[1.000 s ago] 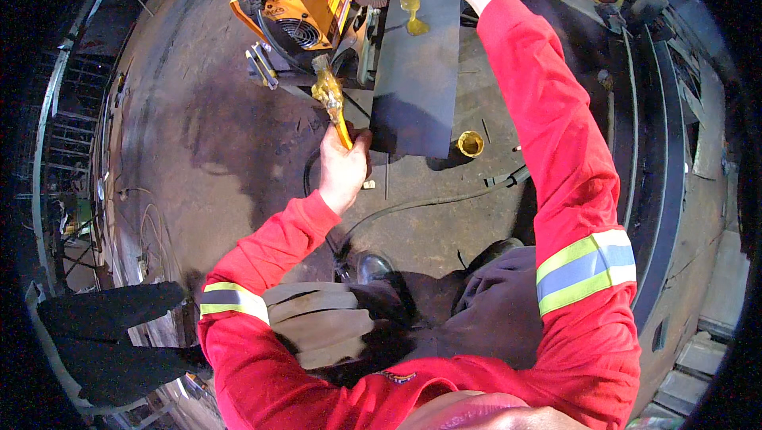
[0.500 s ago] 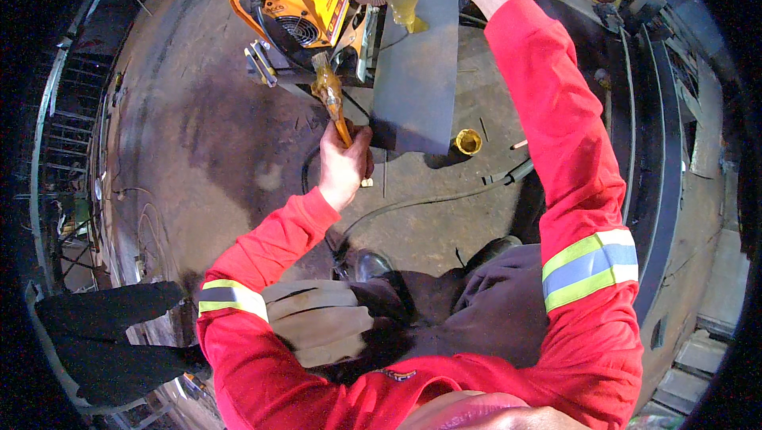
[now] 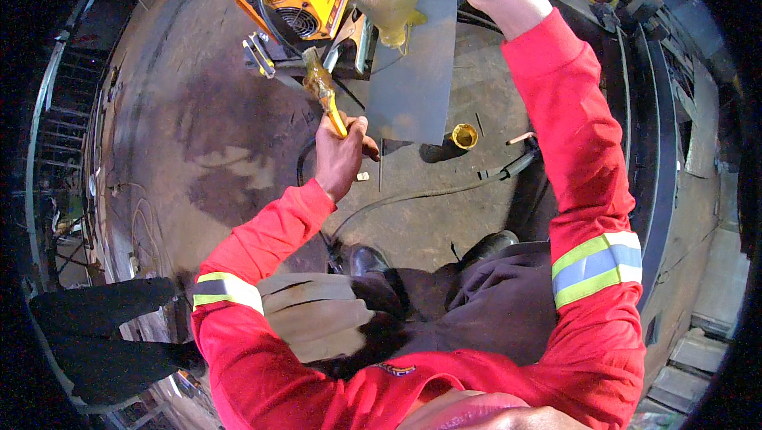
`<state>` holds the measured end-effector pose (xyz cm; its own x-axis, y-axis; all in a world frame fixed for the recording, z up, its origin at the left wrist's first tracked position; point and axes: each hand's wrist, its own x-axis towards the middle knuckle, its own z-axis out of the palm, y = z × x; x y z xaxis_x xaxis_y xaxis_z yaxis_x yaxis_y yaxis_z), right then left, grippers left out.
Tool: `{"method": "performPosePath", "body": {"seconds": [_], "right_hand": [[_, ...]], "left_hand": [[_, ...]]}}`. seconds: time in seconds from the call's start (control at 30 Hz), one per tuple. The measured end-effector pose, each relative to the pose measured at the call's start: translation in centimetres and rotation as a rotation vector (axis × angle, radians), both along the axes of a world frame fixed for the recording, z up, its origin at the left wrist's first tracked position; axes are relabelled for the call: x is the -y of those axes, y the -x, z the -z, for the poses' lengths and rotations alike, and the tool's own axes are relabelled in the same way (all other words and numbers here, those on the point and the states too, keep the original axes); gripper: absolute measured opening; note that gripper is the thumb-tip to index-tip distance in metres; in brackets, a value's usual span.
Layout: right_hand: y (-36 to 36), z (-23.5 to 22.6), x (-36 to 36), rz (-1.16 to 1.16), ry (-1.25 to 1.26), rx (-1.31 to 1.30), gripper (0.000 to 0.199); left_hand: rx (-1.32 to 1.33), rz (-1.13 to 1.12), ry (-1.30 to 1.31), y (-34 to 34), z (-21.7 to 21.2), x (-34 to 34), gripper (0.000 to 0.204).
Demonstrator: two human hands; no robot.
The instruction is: The person pours a yellow viscous liquid from a plastic bottle onto a dark metal sheet and spreads it evenly using a yellow brush. The person works in a workshop environment, handling the bottle and brush to coat the surface of the metal piece.
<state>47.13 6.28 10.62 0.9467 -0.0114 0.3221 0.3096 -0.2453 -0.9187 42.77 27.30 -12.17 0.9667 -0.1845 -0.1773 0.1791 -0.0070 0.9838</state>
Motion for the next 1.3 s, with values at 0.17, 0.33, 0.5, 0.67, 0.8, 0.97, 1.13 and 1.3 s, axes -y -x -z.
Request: {"method": "performPosePath", "body": {"seconds": [0.17, 0.33, 0.5, 0.67, 0.8, 0.97, 1.13, 1.3], "right_hand": [[-1.5, 0.9, 0.6, -0.192, -0.001, 0.064, 0.047], [1.2, -1.3, 0.0, -0.371, -0.077, 0.012, 0.043], [3.4, -3.4, 0.1, -0.330, -0.006, -0.008, 0.042], [5.3, -2.4, -2.5, -0.139, 0.094, 0.208, 0.044], [6.2, -3.1, -2.4, -0.099, 0.125, 0.237, 0.043], [5.0, -4.7, 0.5, -0.315, 0.047, 0.035, 0.045], [4.5, -3.8, 0.9, -0.287, 0.045, 0.152, 0.044], [3.2, -3.1, 1.9, -0.275, 0.056, 0.186, 0.041]], "left_hand": [[-0.023, -0.021, 0.029, 0.0, -0.2, 0.3, 0.019], [0.002, -0.079, 0.086, 0.4, -0.5, 0.1, 0.021], [0.009, 0.006, 0.101, 0.2, -0.1, 0.2, 0.018], [-0.001, -0.059, 0.067, 0.0, 0.6, -0.9, 0.019], [-0.031, -0.083, 0.114, -0.1, 0.6, 0.6, 0.021], [-0.039, -0.063, 0.098, -0.1, 0.6, 0.3, 0.018], [-0.005, -0.034, 0.093, 0.1, 0.1, 0.1, 0.016], [-0.008, -0.056, 0.134, 0.3, -0.3, 0.5, 0.018]]}}
